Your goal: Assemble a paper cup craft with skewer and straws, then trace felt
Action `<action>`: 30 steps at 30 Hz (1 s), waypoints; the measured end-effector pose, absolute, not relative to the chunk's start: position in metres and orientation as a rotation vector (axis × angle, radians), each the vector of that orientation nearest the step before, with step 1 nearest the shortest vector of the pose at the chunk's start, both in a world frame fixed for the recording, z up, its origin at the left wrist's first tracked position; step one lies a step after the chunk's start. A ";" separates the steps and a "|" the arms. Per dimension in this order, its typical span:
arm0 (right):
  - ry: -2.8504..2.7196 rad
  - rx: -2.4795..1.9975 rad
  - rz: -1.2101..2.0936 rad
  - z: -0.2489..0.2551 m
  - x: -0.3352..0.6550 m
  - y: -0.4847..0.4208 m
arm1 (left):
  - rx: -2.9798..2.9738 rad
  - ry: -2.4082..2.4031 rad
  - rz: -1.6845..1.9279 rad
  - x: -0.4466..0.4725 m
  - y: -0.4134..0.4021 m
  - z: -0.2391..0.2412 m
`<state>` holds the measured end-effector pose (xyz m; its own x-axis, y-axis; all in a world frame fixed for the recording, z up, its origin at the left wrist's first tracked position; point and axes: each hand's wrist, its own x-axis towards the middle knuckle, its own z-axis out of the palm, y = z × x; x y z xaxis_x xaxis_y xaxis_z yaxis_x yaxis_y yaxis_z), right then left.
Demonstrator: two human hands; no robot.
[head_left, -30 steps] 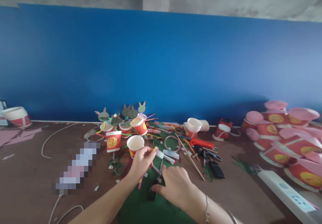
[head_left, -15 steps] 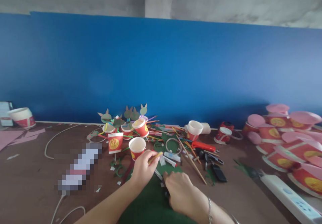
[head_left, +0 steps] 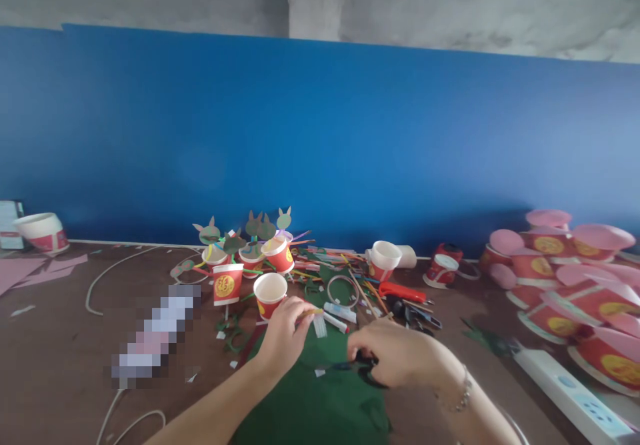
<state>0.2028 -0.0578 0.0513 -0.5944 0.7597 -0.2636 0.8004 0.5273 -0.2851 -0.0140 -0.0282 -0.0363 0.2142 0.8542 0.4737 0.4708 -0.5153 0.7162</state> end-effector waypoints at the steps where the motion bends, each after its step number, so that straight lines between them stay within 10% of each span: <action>1: 2.649 1.395 -0.587 0.054 0.209 -0.056 | 2.089 1.216 1.236 -0.014 -0.029 -0.036; 30: 2.648 1.731 -0.503 0.059 0.203 -0.045 | 2.138 1.124 1.324 -0.012 -0.039 -0.023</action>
<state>0.2028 -0.0448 0.0592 -0.4144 0.9023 -0.1185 0.8829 0.3671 -0.2928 -0.0120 -0.0390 -0.0230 0.2344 0.7913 0.5647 0.4286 -0.6055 0.6706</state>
